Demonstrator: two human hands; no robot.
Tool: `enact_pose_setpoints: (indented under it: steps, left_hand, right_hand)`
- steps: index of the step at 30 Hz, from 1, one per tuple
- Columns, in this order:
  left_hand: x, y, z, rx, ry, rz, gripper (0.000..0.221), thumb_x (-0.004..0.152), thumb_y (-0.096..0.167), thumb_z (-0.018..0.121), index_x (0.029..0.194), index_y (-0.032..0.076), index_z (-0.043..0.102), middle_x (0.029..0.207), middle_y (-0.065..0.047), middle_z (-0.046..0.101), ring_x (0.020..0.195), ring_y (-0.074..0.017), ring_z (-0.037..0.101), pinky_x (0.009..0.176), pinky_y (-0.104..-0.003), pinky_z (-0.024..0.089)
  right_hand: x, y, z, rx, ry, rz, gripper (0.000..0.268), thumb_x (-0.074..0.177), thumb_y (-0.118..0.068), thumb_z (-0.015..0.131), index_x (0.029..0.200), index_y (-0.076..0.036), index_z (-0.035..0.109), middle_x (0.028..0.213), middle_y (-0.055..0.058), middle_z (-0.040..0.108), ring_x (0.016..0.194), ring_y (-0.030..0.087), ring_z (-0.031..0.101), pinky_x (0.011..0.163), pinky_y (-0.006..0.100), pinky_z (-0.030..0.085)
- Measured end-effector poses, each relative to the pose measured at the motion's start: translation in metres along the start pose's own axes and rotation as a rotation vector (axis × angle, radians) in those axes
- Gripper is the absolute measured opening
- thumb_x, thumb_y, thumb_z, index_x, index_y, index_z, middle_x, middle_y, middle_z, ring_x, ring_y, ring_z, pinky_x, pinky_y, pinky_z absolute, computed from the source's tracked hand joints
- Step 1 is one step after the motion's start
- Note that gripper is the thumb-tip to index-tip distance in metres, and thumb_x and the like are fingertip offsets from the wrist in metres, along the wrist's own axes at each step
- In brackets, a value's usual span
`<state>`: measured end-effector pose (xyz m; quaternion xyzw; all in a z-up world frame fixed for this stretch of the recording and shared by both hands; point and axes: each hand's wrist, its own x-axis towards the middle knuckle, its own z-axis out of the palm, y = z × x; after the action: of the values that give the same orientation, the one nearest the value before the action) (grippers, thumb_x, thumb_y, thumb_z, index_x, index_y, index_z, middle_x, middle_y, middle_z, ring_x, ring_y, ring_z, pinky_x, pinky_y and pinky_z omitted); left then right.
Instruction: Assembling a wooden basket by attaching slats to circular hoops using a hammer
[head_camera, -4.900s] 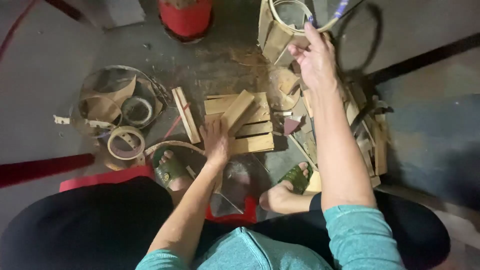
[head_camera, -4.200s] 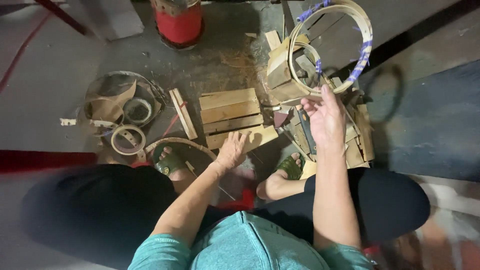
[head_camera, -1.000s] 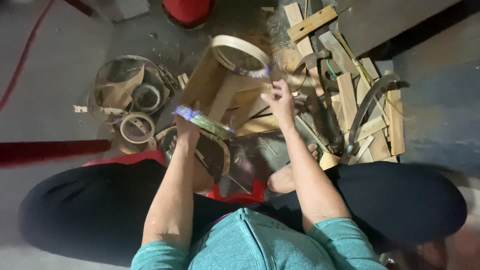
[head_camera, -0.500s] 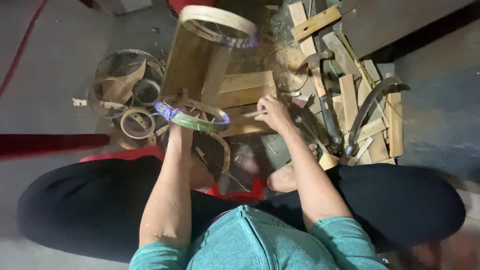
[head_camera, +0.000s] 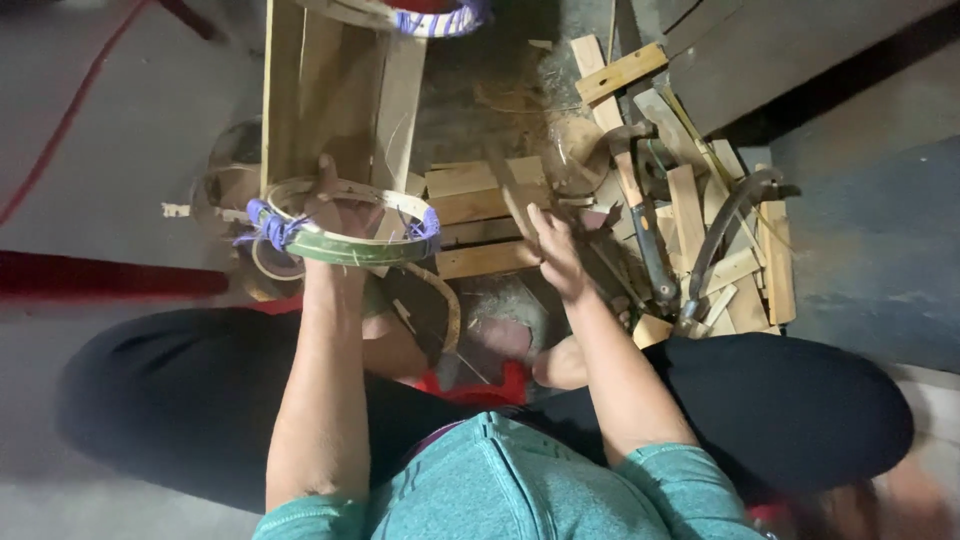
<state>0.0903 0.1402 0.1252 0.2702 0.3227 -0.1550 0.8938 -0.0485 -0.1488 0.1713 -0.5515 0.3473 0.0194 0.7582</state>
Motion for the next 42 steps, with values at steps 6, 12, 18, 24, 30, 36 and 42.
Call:
enact_pose_setpoints:
  steps: [6,12,18,24,30,36,42]
  left_hand:
    - [-0.161,0.022,0.128,-0.297,0.242,0.133,0.094,0.077,0.014,0.082,0.153,0.007,0.028,0.156,-0.036,0.034,0.139,-0.0567,0.044,0.107,-0.081,0.043]
    - [-0.102,0.02,0.065,-0.095,0.201,0.239,0.085,0.074,0.022,0.093,0.143,0.004,0.046,0.135,-0.032,0.057,0.122,-0.0541,0.061,0.095,-0.079,0.053]
    - [-0.113,0.029,0.089,-0.018,0.341,0.391,0.09,0.076,0.025,0.09,0.147,0.002,0.04,0.14,-0.039,0.045,0.124,-0.0664,0.052,0.091,-0.087,0.043]
    - [-0.129,0.034,0.105,-0.062,0.37,0.468,0.042,0.078,0.014,0.088,0.111,0.0,0.067,0.099,-0.025,0.064,0.084,-0.0458,0.069,0.059,-0.056,0.061]
    - [-0.138,0.037,0.136,-0.211,0.446,0.353,0.103,0.066,0.012,0.09,0.148,0.008,0.028,0.147,-0.035,0.04,0.138,-0.0641,0.039,0.106,-0.086,0.018]
    - [-0.126,0.024,0.104,-0.098,0.318,0.462,0.065,0.075,0.018,0.091,0.126,0.007,0.052,0.108,-0.023,0.065,0.097,-0.0493,0.07,0.073,-0.059,0.055]
    - [-0.087,-0.007,0.076,0.003,0.255,0.456,0.064,0.077,0.025,0.095,0.123,0.017,0.052,0.105,-0.019,0.069,0.089,-0.0457,0.071,0.062,-0.056,0.051]
  right_hand:
    - [0.144,0.133,-0.037,-0.747,0.255,-0.181,0.04,0.1,-0.034,0.058,0.111,0.002,0.069,0.112,0.027,0.069,0.114,0.041,0.066,0.097,0.05,0.052]
    - [0.158,0.164,-0.003,-1.356,0.099,-0.858,0.069,0.105,-0.049,0.063,0.157,-0.008,0.043,0.162,0.015,0.038,0.154,0.029,0.028,0.127,0.048,0.002]
    - [0.095,0.146,0.111,-1.06,-0.216,-0.578,0.051,0.098,-0.047,0.069,0.138,-0.017,0.058,0.141,0.008,0.057,0.134,0.027,0.051,0.118,0.042,0.03]
    - [0.084,0.112,0.145,-0.839,-0.301,-0.574,0.044,0.091,-0.04,0.076,0.127,-0.02,0.062,0.125,0.002,0.06,0.117,0.023,0.058,0.104,0.037,0.041]
    - [0.084,0.07,0.143,-0.622,-0.311,-0.581,0.039,0.083,-0.032,0.083,0.117,-0.023,0.066,0.11,-0.003,0.063,0.1,0.018,0.065,0.09,0.032,0.052]
    - [0.094,0.021,0.113,-0.395,-0.279,-0.629,0.037,0.076,-0.025,0.09,0.106,-0.027,0.069,0.095,-0.009,0.067,0.083,0.014,0.072,0.077,0.026,0.063]
    - [0.224,0.096,-0.068,-0.459,0.133,-0.161,0.038,0.094,-0.032,0.066,0.131,-0.026,0.064,0.113,-0.002,0.056,0.095,0.014,0.052,0.083,0.036,0.043]
